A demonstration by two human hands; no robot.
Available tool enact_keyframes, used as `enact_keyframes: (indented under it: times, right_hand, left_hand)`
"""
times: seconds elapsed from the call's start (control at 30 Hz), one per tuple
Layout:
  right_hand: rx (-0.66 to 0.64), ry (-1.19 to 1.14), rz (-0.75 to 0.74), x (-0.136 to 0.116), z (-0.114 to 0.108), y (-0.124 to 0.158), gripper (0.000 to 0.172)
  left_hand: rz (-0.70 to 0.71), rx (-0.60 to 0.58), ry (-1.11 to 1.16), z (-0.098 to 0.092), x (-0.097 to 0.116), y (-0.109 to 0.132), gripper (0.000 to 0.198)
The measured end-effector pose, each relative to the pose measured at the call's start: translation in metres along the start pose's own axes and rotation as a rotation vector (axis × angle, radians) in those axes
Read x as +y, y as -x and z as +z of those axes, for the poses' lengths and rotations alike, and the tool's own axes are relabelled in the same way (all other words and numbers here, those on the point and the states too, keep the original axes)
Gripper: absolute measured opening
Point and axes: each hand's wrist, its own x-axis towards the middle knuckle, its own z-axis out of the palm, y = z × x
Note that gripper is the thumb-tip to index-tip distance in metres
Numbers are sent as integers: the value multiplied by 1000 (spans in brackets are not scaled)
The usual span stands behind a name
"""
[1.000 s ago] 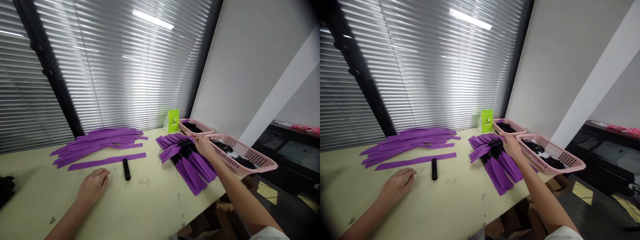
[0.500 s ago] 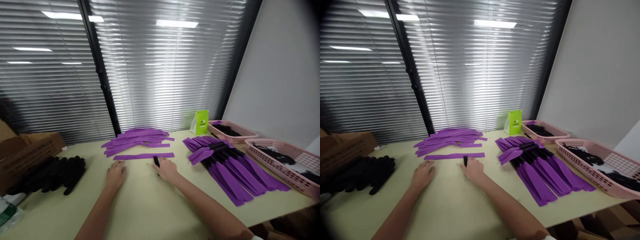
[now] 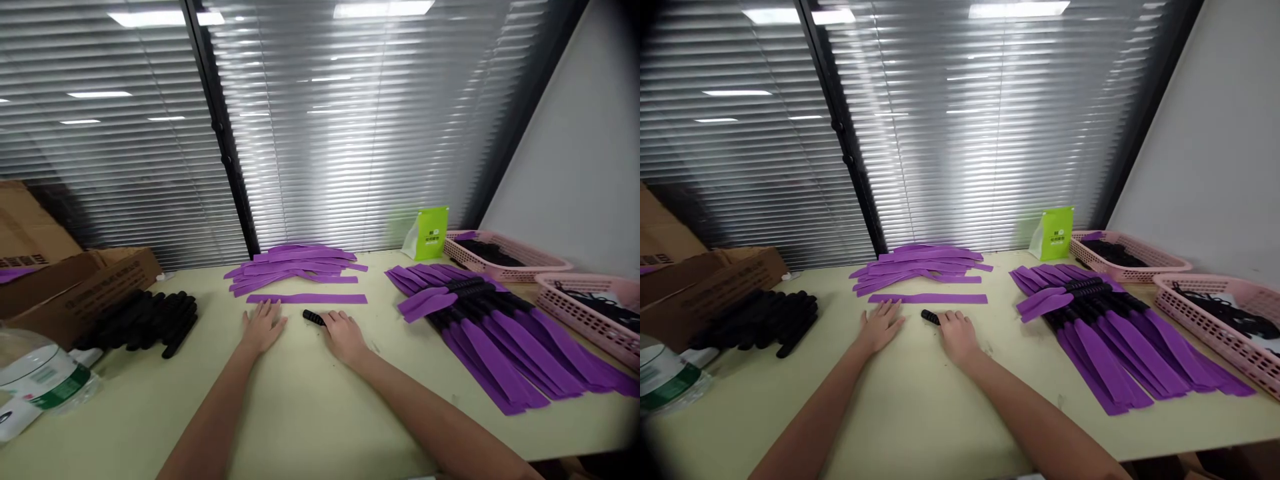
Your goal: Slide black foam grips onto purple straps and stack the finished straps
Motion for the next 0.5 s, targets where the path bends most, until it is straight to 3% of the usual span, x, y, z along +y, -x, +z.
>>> enact_keyframes:
  times: [0.13,0.27,0.37,0.5]
  right_hand:
    - [9,2,54,5,0,-2,32]
    - [49,35,123,12,-3,-3,32]
    - [69,59,158,15,-6,-4,30]
    - [72,78,175,16,-9,-4,30]
  left_hand:
    - [94,62,50,-7,4,4,58]
    - [321,93,334,-17,14,11,42]
    - [365,132,486,-18,21,13,38]
    - [395,187,293,-12,29,14,34]
